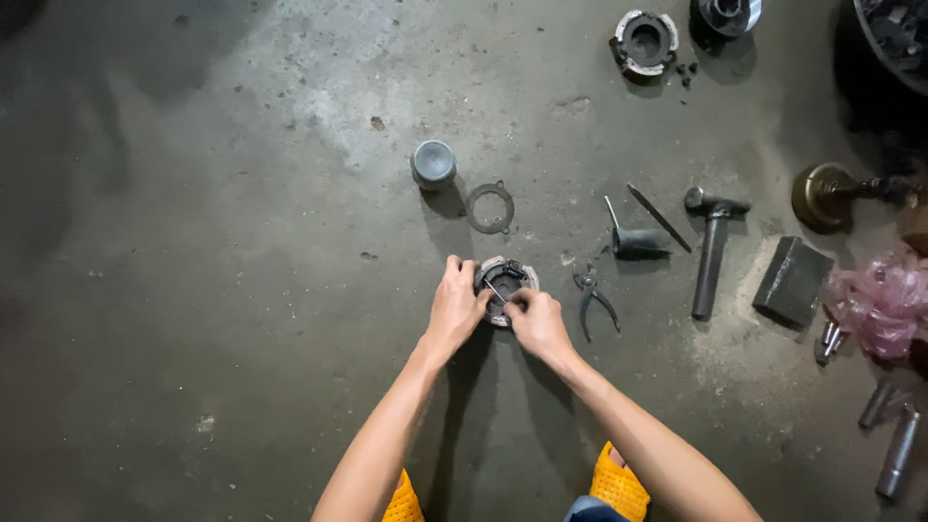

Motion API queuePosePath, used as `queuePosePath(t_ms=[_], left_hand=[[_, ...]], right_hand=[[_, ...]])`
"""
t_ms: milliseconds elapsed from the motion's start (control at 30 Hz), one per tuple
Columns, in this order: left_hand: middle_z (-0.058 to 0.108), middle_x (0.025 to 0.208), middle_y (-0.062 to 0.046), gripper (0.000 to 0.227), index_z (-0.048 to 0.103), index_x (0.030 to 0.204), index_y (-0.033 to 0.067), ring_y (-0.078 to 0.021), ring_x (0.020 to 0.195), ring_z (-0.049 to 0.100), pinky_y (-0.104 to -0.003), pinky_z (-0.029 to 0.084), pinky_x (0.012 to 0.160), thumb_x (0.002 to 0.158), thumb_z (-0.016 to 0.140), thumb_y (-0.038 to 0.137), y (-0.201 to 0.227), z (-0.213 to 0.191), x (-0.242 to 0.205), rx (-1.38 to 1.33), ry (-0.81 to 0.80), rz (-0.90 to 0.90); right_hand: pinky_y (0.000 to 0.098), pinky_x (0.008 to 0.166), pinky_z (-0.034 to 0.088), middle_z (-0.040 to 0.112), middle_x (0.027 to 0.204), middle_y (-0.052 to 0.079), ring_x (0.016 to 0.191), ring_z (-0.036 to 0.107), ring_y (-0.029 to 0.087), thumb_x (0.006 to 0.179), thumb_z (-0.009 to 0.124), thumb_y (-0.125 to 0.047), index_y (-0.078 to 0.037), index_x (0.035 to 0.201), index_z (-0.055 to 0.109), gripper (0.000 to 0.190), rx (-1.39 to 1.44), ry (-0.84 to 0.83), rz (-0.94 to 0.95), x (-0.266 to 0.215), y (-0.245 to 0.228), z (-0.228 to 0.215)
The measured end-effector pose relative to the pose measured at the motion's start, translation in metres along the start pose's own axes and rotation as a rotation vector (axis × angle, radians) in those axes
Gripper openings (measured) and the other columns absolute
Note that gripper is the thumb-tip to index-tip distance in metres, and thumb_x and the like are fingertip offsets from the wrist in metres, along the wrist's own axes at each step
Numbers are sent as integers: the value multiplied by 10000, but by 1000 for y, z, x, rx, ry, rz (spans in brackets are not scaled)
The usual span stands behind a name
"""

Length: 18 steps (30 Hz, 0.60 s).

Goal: The person sits on the floor and assembles a mechanical component, likely a brake drum or clutch assembly. They use pliers to manipulate small metal clips and springs, fitting them into a circular metal housing. The person also uses a hammer to tap parts into place and handles various small metal pieces scattered on the floor.

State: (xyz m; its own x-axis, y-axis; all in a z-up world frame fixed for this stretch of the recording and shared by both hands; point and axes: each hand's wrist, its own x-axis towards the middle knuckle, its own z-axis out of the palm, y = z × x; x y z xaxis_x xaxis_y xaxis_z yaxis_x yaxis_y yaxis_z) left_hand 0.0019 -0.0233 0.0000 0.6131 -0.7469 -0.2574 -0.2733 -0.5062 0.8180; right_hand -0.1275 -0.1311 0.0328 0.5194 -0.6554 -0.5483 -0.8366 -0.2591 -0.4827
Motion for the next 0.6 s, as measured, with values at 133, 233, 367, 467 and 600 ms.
queuePosePath(t_ms=[133,233,367,467,600], left_hand=[[537,1090,-201,378,613,1084,-32,-525,935,680,-570,596,828,781,813,77,5,-3,4,-27,21,-33],[538,1056,-186,361,615,1047,-21,-529,905,678,-574,595,812,767,821,75,7,-1,6,-54,40,-54],[521,987,-178,332,590,978,-36,-532,900,661,-565,581,798,761,820,65,13,-5,9,-81,51,-59],[535,955,-176,330,587,939,-16,-495,894,650,-551,562,797,738,839,59,12,-5,10,-61,39,-72],[542,929,-148,353,589,914,21,-463,885,655,-515,566,782,714,869,98,8,1,21,-9,36,-114]], right_hand=[[518,840,578,791,932,154,1014,732,362,882,685,-199,-102,1035,795,213,39,21,20,-6,-10,2],[521,820,577,791,883,157,992,736,370,904,639,-155,-90,1010,796,200,23,9,17,-10,-27,-8],[509,836,591,792,869,168,970,749,375,918,601,-145,-76,977,809,228,-178,-106,-16,4,-53,-30],[562,783,592,775,833,197,931,745,415,861,599,-131,-67,870,804,216,-342,-215,-136,36,-50,-31],[595,711,603,741,907,295,933,736,482,764,755,-142,60,935,747,265,-521,-382,-131,68,-84,-41]])
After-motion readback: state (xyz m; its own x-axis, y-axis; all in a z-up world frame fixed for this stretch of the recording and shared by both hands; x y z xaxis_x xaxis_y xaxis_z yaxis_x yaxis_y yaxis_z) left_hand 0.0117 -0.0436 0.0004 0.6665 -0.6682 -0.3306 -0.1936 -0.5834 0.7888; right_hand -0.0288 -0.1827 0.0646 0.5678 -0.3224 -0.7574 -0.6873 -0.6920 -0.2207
